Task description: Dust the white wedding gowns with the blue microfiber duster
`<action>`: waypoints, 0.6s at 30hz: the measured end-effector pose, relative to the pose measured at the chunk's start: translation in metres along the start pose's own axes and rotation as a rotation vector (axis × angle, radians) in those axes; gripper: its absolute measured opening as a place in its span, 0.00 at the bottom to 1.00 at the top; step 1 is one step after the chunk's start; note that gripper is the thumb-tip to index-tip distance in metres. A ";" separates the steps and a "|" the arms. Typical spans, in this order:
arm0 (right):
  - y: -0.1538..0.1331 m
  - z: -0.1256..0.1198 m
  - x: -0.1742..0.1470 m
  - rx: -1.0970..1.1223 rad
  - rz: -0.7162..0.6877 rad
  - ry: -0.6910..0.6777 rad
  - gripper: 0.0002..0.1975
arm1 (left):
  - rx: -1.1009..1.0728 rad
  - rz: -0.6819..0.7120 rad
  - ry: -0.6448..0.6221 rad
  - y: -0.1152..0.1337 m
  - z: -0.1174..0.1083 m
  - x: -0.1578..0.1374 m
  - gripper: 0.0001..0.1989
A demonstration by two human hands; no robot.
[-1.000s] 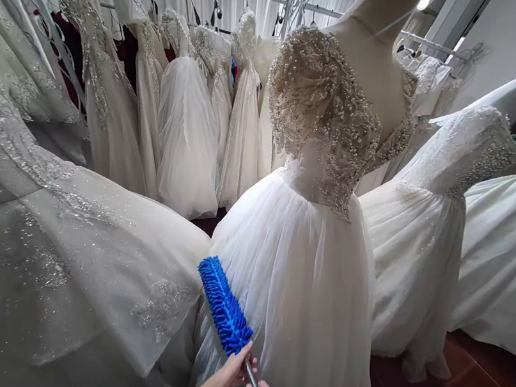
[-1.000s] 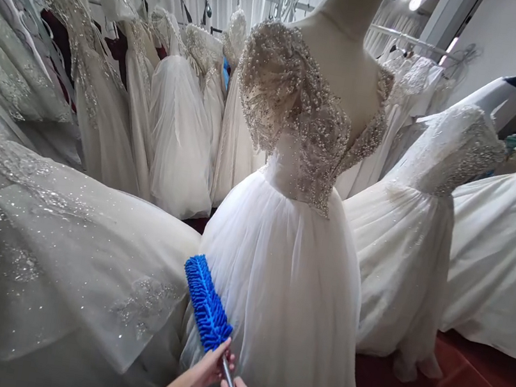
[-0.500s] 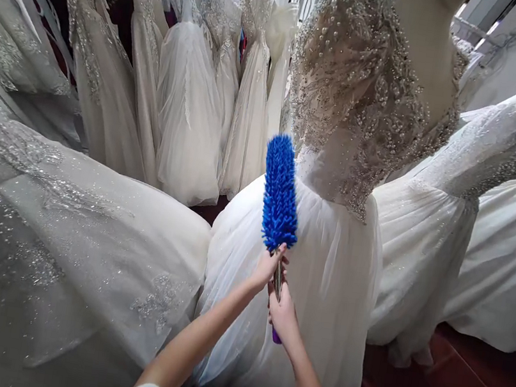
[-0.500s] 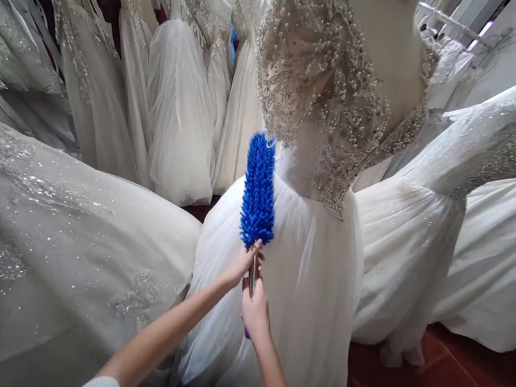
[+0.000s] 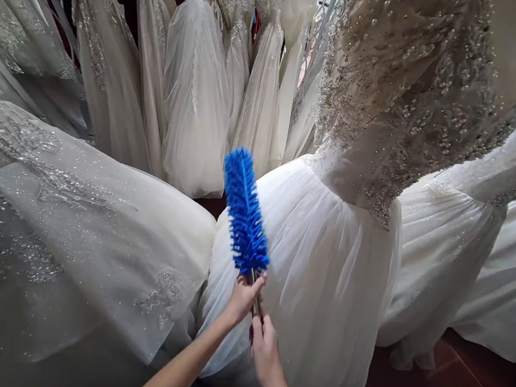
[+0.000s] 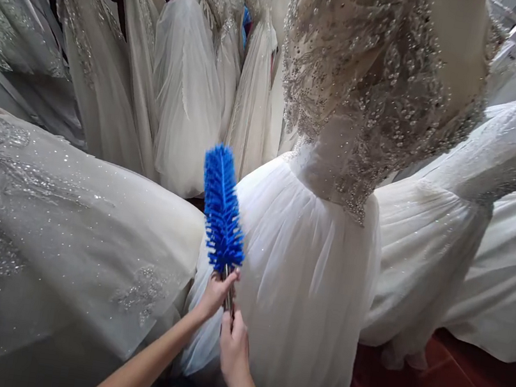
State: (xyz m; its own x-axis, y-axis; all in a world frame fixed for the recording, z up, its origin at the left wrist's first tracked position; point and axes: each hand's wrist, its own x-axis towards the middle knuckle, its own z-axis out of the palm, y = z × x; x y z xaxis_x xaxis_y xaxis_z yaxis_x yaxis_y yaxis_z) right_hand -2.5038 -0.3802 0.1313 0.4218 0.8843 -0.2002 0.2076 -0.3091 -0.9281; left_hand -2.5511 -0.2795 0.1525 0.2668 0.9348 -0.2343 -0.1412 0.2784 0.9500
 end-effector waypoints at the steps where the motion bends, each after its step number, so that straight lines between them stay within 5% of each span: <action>1: -0.019 -0.005 0.008 0.018 -0.037 -0.003 0.20 | -0.001 0.093 -0.034 0.023 0.006 0.008 0.20; 4: -0.054 -0.014 0.032 0.098 -0.070 -0.038 0.19 | -0.036 0.095 -0.091 0.060 0.025 0.035 0.21; 6: -0.052 -0.013 0.041 0.181 0.034 -0.068 0.20 | -0.075 -0.015 -0.066 0.048 0.030 0.048 0.20; 9: -0.016 -0.004 0.038 0.268 0.247 -0.149 0.23 | -0.085 -0.147 -0.013 -0.014 0.020 0.049 0.19; 14: 0.077 0.027 0.000 0.255 0.558 -0.347 0.18 | -0.063 -0.386 0.094 -0.129 -0.029 0.002 0.19; 18: 0.121 0.049 -0.026 0.137 0.605 -0.342 0.23 | -0.006 -0.541 0.083 -0.159 -0.053 -0.029 0.19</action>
State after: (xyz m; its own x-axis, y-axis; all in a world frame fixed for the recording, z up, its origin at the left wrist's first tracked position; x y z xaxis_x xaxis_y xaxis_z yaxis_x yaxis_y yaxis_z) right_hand -2.5331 -0.4232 0.0085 0.1221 0.6382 -0.7601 -0.0979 -0.7543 -0.6491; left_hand -2.5874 -0.3389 -0.0027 0.2270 0.6718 -0.7051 -0.0104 0.7256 0.6880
